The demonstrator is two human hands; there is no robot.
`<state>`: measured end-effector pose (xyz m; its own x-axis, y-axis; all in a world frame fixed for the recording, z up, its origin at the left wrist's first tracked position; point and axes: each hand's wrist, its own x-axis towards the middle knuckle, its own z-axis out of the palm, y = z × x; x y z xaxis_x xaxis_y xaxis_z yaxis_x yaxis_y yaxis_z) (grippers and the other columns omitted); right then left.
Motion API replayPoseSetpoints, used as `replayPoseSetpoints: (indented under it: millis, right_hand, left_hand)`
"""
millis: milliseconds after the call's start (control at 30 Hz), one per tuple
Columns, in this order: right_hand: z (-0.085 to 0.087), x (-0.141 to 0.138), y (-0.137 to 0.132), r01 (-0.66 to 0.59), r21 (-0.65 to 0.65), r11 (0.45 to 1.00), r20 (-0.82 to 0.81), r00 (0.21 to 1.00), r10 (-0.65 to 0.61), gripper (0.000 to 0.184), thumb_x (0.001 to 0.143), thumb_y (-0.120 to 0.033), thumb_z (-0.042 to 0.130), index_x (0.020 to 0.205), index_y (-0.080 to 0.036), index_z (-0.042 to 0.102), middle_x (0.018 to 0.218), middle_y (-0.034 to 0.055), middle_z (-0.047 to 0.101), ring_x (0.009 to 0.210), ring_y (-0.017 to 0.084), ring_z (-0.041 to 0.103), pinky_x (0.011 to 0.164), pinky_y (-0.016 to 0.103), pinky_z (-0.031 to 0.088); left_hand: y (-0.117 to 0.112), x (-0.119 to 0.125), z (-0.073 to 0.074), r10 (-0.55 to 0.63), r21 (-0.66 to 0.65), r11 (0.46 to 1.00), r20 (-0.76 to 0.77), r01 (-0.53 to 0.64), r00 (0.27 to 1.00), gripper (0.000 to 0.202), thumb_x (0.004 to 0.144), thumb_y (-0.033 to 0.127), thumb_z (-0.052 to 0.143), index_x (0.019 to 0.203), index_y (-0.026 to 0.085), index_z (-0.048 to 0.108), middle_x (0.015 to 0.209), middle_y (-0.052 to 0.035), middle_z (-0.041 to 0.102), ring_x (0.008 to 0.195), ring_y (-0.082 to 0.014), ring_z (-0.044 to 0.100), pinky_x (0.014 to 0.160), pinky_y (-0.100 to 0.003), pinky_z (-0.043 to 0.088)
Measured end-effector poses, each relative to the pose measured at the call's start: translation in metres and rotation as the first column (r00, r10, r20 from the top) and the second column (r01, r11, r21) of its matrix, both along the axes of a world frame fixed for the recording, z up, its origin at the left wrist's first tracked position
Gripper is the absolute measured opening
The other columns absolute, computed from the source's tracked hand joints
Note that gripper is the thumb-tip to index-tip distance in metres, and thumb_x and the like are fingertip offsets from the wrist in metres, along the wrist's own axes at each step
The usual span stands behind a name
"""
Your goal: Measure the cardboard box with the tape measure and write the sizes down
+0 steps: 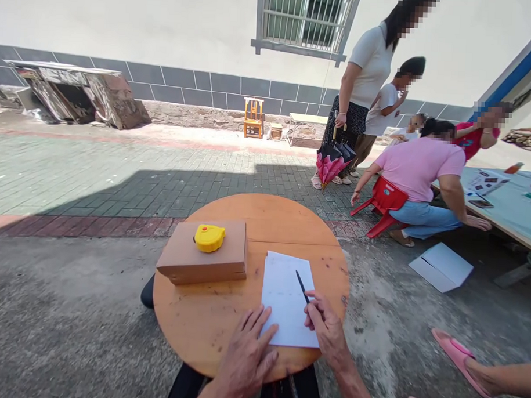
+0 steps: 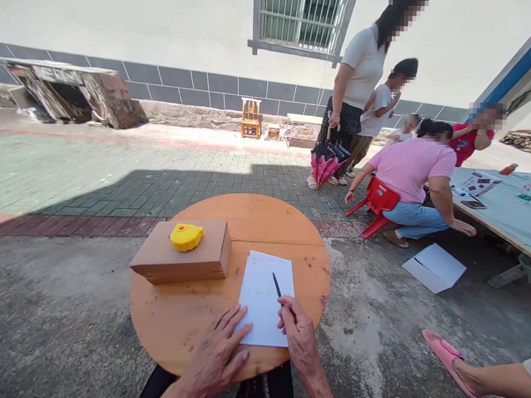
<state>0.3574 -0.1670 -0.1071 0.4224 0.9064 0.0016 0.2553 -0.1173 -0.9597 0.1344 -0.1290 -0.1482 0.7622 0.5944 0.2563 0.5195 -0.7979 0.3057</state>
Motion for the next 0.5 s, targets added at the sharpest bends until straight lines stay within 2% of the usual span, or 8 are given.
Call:
replayPoseSetpoints:
  millis: [100,200,267,367,433,500]
  right_hand:
    - [-0.001,-0.001,-0.015,-0.007,-0.048,0.999,-0.305,0.952,-0.008,0.036,0.082,-0.051,0.062,0.094,-0.017,0.067,0.073,0.0033,0.065,0.065,0.018,0.063,0.056,0.027,0.048]
    - [0.003,-0.002,-0.023,-0.042,-0.001,0.999,-0.486,0.873,0.036,0.037,0.080,-0.046,0.068,0.104,-0.019,0.069,0.091,0.0091,0.071,0.087,0.024,0.066,0.069,0.031,0.051]
    - [0.006,-0.001,-0.026,-0.033,0.070,0.997,-0.517,0.853,0.064,0.039,0.077,-0.041,0.074,0.110,-0.022,0.068,0.097,0.0089,0.071,0.092,0.024,0.065,0.072,0.031,0.051]
    - [0.009,0.000,-0.026,0.134,0.138,0.981,-0.504,0.863,-0.047,0.035,0.072,-0.037,0.080,0.102,-0.025,0.067,0.082,0.0019,0.070,0.073,0.016,0.062,0.065,0.026,0.049]
    - [0.011,0.000,-0.025,0.272,0.157,0.949,-0.534,0.832,-0.150,0.028,0.073,-0.039,0.079,0.094,-0.025,0.066,0.068,-0.0027,0.064,0.062,0.012,0.058,0.061,0.022,0.047]
    - [0.011,0.000,-0.024,0.352,0.164,0.921,-0.594,0.781,-0.193,0.027,0.073,-0.043,0.078,0.089,-0.025,0.066,0.060,-0.0052,0.058,0.058,0.010,0.056,0.058,0.020,0.046]
  left_hand:
    - [0.000,0.001,0.002,0.003,0.009,1.000,0.005,-0.003,1.000,0.044,0.089,0.028,0.057,0.133,0.028,0.052,0.152,-0.0059,0.039,0.138,-0.0279,0.038,0.109,-0.052,0.039]
    - [0.000,0.001,0.005,0.009,0.007,1.000,0.001,-0.009,1.000,0.044,0.089,0.028,0.057,0.133,0.028,0.051,0.151,-0.0063,0.041,0.137,-0.0279,0.039,0.108,-0.053,0.040]
    - [0.000,0.002,0.006,0.011,0.001,1.000,-0.001,-0.011,1.000,0.044,0.090,0.029,0.057,0.133,0.028,0.051,0.151,-0.0061,0.041,0.137,-0.0275,0.038,0.108,-0.053,0.040]
    - [-0.001,0.002,0.007,0.015,-0.010,1.000,-0.006,-0.015,1.000,0.041,0.090,0.029,0.056,0.131,0.028,0.053,0.150,-0.0060,0.042,0.137,-0.0273,0.039,0.109,-0.053,0.040]
    - [-0.001,0.002,0.008,0.016,-0.014,1.000,-0.007,-0.016,1.000,0.040,0.090,0.029,0.056,0.131,0.028,0.053,0.150,-0.0061,0.042,0.137,-0.0275,0.039,0.108,-0.054,0.040]
    - [0.000,0.002,0.008,0.015,-0.015,1.000,-0.005,-0.015,1.000,0.040,0.090,0.029,0.056,0.131,0.028,0.053,0.150,-0.0060,0.042,0.138,-0.0276,0.038,0.109,-0.054,0.040]
